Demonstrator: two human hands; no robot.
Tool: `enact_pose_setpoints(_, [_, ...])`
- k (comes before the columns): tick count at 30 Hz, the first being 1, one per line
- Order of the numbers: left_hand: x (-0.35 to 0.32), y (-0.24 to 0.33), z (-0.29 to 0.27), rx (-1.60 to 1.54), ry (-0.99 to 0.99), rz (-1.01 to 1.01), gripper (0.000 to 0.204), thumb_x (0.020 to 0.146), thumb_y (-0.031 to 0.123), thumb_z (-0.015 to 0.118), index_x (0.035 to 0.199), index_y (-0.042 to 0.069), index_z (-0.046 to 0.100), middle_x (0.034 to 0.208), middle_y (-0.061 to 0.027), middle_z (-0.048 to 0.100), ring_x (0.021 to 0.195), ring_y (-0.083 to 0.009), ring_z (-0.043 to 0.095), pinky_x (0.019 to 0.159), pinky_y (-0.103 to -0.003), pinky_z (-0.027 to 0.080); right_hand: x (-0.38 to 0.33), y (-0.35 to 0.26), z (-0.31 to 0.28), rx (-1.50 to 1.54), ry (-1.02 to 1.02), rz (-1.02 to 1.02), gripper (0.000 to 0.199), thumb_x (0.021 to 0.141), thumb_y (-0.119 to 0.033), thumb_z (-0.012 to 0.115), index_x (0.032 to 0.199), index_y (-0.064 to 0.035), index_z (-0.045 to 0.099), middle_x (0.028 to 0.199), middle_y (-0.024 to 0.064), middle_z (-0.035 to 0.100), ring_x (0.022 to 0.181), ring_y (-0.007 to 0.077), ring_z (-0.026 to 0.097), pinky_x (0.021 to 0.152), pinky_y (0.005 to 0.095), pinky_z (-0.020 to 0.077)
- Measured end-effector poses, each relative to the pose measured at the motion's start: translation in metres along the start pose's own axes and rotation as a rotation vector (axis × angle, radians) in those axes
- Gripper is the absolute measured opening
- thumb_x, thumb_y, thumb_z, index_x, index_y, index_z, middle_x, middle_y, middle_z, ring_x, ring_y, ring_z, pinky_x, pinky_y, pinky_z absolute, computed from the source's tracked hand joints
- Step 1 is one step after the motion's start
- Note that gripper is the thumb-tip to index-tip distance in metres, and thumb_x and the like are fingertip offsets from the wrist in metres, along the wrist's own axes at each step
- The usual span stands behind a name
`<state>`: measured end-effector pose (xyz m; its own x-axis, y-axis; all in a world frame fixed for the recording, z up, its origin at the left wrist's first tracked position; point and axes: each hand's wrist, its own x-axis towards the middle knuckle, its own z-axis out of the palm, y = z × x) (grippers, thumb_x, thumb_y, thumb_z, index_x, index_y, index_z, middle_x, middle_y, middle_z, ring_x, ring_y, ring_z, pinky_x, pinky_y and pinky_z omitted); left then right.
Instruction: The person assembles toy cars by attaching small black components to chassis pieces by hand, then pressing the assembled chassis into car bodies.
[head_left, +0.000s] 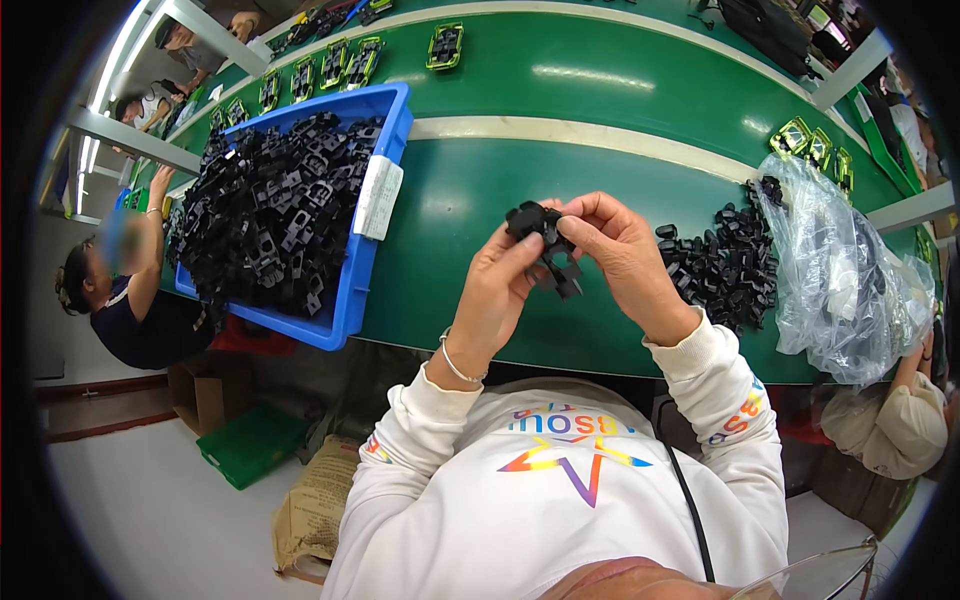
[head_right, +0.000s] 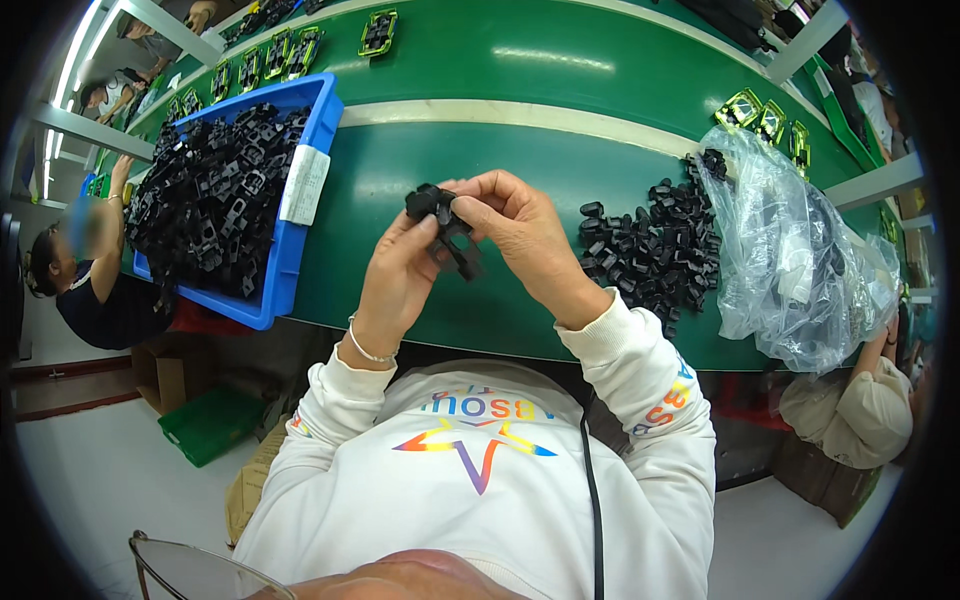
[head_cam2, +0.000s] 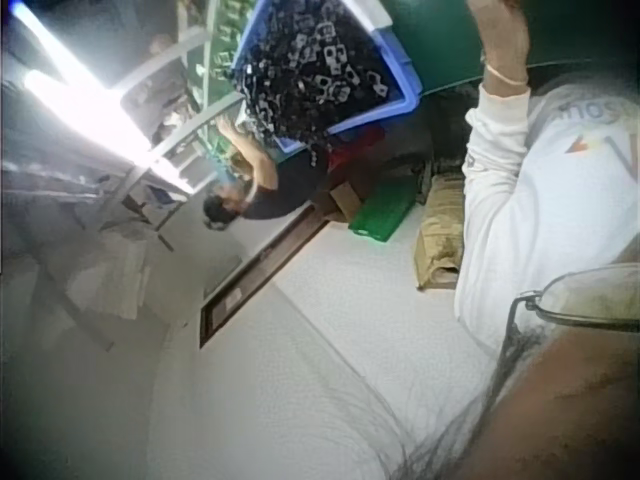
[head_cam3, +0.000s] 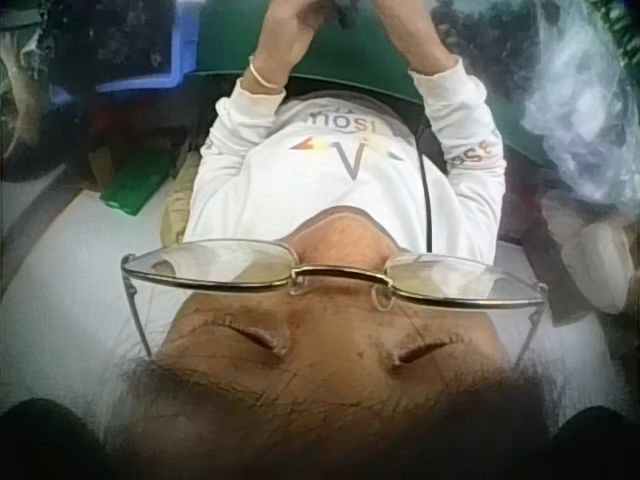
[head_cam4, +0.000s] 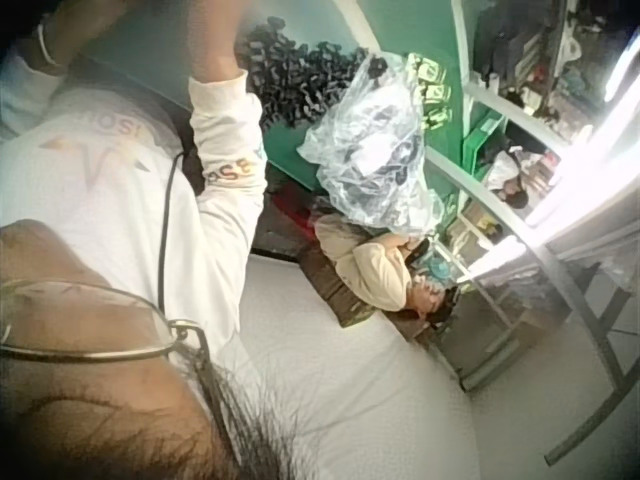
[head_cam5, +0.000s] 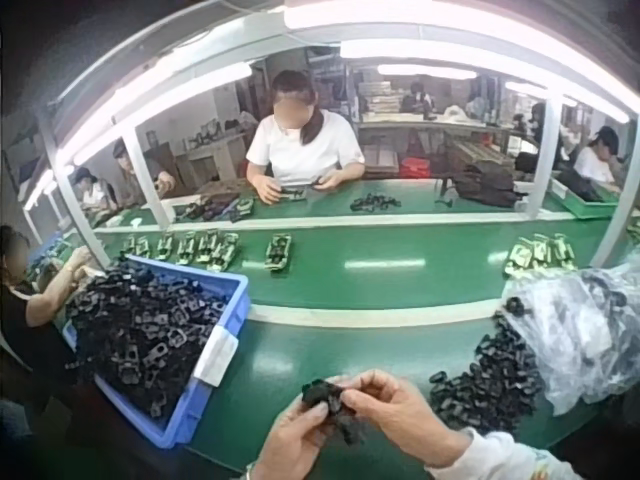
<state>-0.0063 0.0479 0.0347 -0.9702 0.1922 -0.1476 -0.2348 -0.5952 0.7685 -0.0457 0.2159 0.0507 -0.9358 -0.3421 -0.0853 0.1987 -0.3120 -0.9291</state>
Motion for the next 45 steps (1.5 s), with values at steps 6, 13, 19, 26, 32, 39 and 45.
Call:
enact_pose_setpoints(6, [0.003, -0.002, 0.003, -0.157, 0.143, 0.015, 0.031, 0.103, 0.019, 0.051, 0.131, 0.007, 0.053, 0.118, -0.0062, 0.062, 0.1, -0.0157, 0.062, 0.088, -0.037, 0.054, -0.001, 0.0, -0.001, -0.576, 0.076, -0.48, 0.008, 0.086, -0.004, 0.073, 0.093, -0.0052, 0.069, 0.093, 0.0042, 0.066, 0.078, 0.0113, 0.064, 0.059, 0.0256, 0.0488])
enact_pose_setpoints(13, [0.001, 0.01, 0.015, -0.154, 0.155, -0.114, 0.023, 0.105, 0.024, 0.047, 0.122, 0.009, 0.051, 0.114, -0.0077, 0.061, 0.097, -0.0187, 0.063, 0.085, -0.041, 0.057, 0.004, -0.008, -0.006, -1.061, -0.134, -1.002, 0.024, 0.073, -0.001, 0.074, 0.095, -0.005, 0.067, 0.095, 0.0078, 0.065, 0.074, 0.023, 0.065, 0.061, 0.033, 0.0538])
enact_pose_setpoints(19, [-0.003, 0.028, 0.022, -0.254, -0.055, -0.235, 0.027, 0.105, 0.028, 0.043, 0.12, 0.006, 0.05, 0.114, -0.0086, 0.06, 0.1, -0.0188, 0.064, 0.084, -0.038, 0.058, 0.006, -0.024, -0.011, -1.239, -0.243, -1.137, 0.04, 0.062, -0.011, 0.072, 0.101, -0.0047, 0.067, 0.099, 0.0074, 0.064, 0.076, 0.0229, 0.065, 0.061, 0.0333, 0.0541])
enact_pose_setpoints(26, [-0.006, 0.029, 0.014, -0.104, -0.111, -0.192, 0.032, 0.102, 0.017, 0.049, 0.13, 0.004, 0.043, 0.115, -0.0087, 0.06, 0.102, -0.0202, 0.065, 0.087, -0.032, 0.056, -0.005, -0.026, -0.012, -1.269, -0.259, -1.152, 0.043, 0.065, -0.009, 0.073, 0.107, -0.0014, 0.067, 0.103, 0.0079, 0.063, 0.079, 0.0234, 0.066, 0.062, 0.0329, 0.0546])
enact_pose_setpoints(32, [-0.005, 0.024, 0.015, 0.035, -0.123, -0.121, 0.051, 0.102, 0.017, 0.053, 0.145, 0.001, 0.032, 0.123, -0.0105, 0.056, 0.106, -0.0188, 0.063, 0.092, -0.033, 0.055, -0.009, -0.024, -0.014, -1.219, -0.189, -0.99, 0.04, 0.068, -0.004, 0.073, 0.107, -0.004, 0.069, 0.103, 0.0082, 0.063, 0.081, 0.0247, 0.065, 0.068, 0.0337, 0.0553])
enact_pose_setpoints(39, [-0.01, 0.023, 0.019, 0.15, -0.149, 0.035, 0.061, 0.103, 0.016, 0.051, 0.153, 0.001, 0.02, 0.128, -0.0114, 0.052, 0.107, -0.0174, 0.061, 0.092, -0.031, 0.053, -0.016, -0.022, 0.002, -0.695, 0.11, -0.42, 0.034, 0.085, -0.009, 0.074, 0.118, -0.0059, 0.067, 0.102, 0.0067, 0.066, 0.089, 0.0193, 0.064, 0.08, 0.03, 0.0533])
enact_pose_setpoints(45, [-0.013, 0.021, 0.02, 0.246, -0.114, 0.067, 0.063, 0.103, 0.015, 0.05, 0.155, 0.0, 0.017, 0.127, -0.0113, 0.052, 0.104, -0.0159, 0.059, 0.09, -0.03, 0.052, -0.014, -0.013, -0.005, -0.237, -0.073, -0.05, 0.045, 0.088, -0.011, 0.073, 0.131, -0.0029, 0.06, 0.101, 0.0059, 0.065, 0.092, 0.0115, 0.062, 0.079, 0.027, 0.0539])
